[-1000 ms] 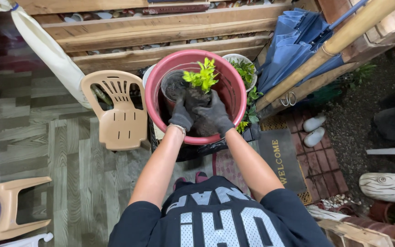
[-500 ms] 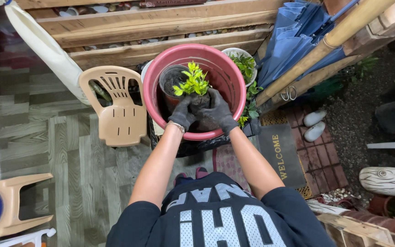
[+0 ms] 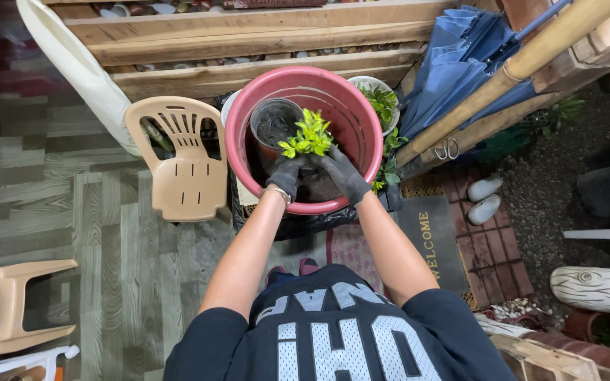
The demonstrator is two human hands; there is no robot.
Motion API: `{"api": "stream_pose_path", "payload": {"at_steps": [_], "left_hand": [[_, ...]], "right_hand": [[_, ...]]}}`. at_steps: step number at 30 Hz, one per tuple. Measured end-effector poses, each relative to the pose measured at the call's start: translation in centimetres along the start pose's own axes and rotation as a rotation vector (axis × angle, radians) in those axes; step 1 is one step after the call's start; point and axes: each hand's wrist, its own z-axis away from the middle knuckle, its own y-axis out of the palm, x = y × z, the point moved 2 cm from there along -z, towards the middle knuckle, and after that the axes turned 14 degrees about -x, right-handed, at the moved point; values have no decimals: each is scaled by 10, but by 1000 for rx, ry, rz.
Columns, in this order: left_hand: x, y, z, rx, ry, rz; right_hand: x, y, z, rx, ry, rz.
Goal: Repotting a small plant from its original container into a larger pot with fresh soil.
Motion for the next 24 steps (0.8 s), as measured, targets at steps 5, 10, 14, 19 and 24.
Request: {"api": "stream_pose_path", "payload": {"at_steps": [5, 10, 14, 19, 24], "left_hand": [[-34, 23, 41, 33, 33, -40], [-25, 18, 28, -12, -8, -61], [7, -4, -16, 2, 61, -59], [5, -11, -17, 5, 187, -361], [-4, -11, -2, -33, 30, -351]], "right_hand": [[-51, -6, -22, -23, 32, -71], [-57, -6, -28, -75, 113, -168], [-63, -6, -30, -136, 51, -129], [-31, 4, -18, -195, 124, -118], [-46, 2, -22, -215, 170, -92]]}}
